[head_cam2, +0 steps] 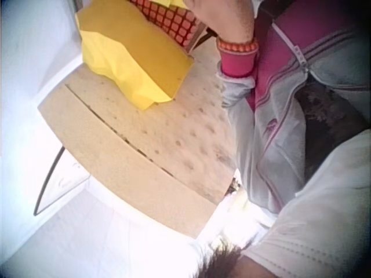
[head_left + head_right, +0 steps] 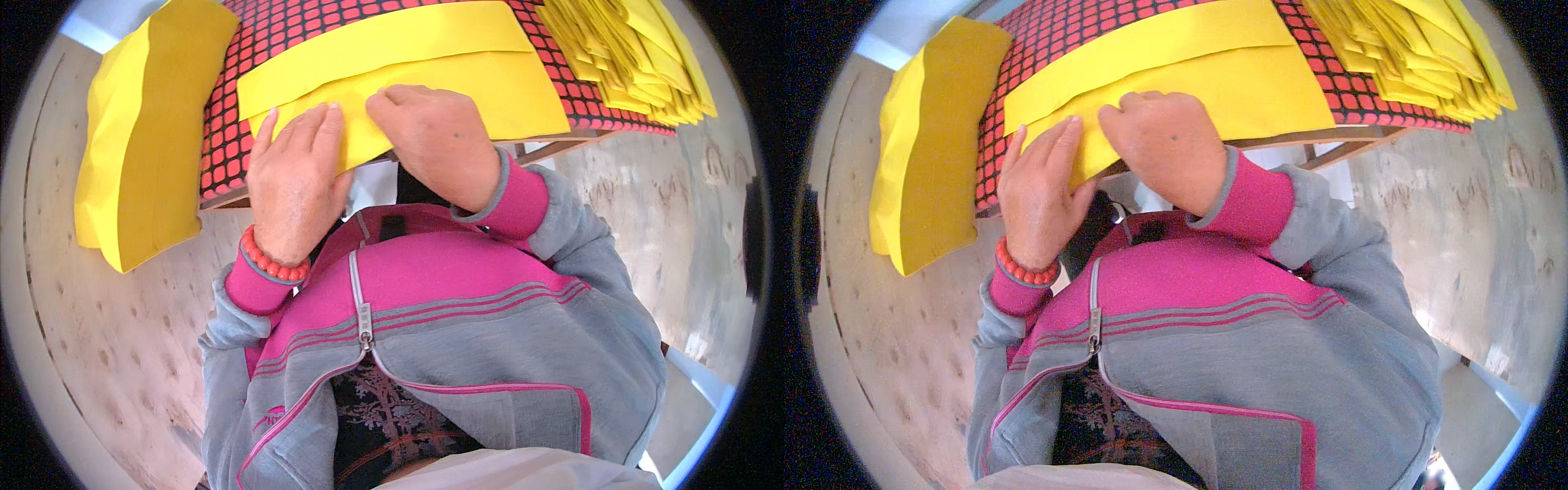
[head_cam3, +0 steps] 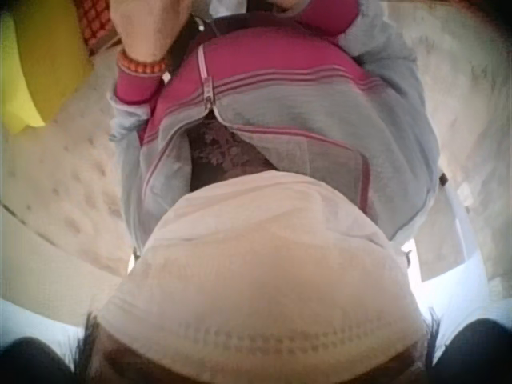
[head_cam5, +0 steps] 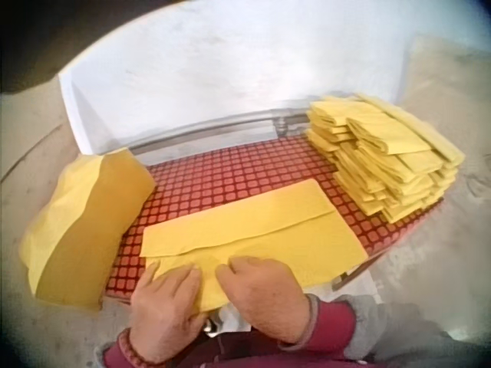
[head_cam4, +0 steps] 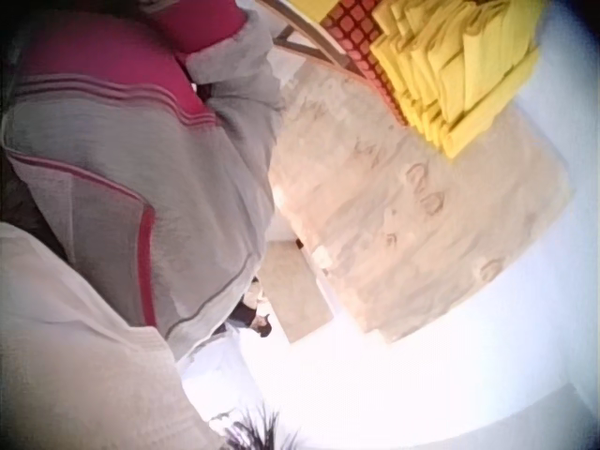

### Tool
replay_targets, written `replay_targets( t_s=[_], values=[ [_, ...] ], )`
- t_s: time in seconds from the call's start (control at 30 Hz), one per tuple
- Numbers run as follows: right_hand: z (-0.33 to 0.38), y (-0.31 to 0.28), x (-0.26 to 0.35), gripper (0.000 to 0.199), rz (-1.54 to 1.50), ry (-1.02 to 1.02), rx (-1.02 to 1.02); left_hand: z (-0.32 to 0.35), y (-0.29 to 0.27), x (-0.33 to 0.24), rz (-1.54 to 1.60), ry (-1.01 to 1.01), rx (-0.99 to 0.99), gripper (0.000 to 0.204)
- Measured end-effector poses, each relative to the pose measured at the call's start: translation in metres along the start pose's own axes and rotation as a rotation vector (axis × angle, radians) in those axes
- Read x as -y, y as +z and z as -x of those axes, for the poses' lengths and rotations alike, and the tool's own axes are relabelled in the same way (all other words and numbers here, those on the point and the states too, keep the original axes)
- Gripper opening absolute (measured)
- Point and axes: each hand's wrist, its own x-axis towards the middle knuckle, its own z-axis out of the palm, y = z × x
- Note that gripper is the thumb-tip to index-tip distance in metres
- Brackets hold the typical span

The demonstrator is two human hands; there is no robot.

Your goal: The person folds yellow paper sheets by hand on a patterned table. They repeatedly fold each sheet in half, smooth the crease, and stack the folded sheets into a growing pile.

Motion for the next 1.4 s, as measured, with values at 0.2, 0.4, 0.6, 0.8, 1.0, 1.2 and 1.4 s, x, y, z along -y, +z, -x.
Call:
replay_targets(
  t_s=[0.2, 0.4, 0.6, 0.8, 1.0, 1.2, 1.4],
  values=[
    [-0.003, -0.004, 0.011, 0.009, 0.039, 0.035, 0.089, 0.014, 0.014, 0.013, -0.059, -0.001, -0.082, 0.037],
    [0.017, -0.019, -0.022, 0.016, 0.031, -0.052, 0.099, 0.036, 0.010, 0.055, 0.079, -0.032, -0.057, 0.041],
    [0.048, -0.067, -0.089, 0.044, -0.138, 0.128, 0.242, 0.044, 0.009, 0.092, 0.559, -0.136, 0.004, 0.038],
    [0.037, -0.090, -0.142, 0.016, -0.426, 0.337, 0.350, 0.039, 0.022, 0.099, 0.855, -0.389, -0.061, 0.016],
    [0.025, -0.083, -0.160, 0.015, -0.515, 0.497, 0.344, 0.033, 0.042, 0.099, 0.944, -0.562, -0.269, 0.019],
    [0.031, -0.057, -0.164, 0.020, -0.612, 0.547, 0.053, 0.021, 0.051, 0.099, 0.700, -0.563, -0.336, 0.013],
    [0.030, -0.046, -0.161, 0.020, -0.395, 0.516, -0.005, 0.016, 0.050, 0.091, 0.382, -0.529, -0.370, 0.006]
  ],
)
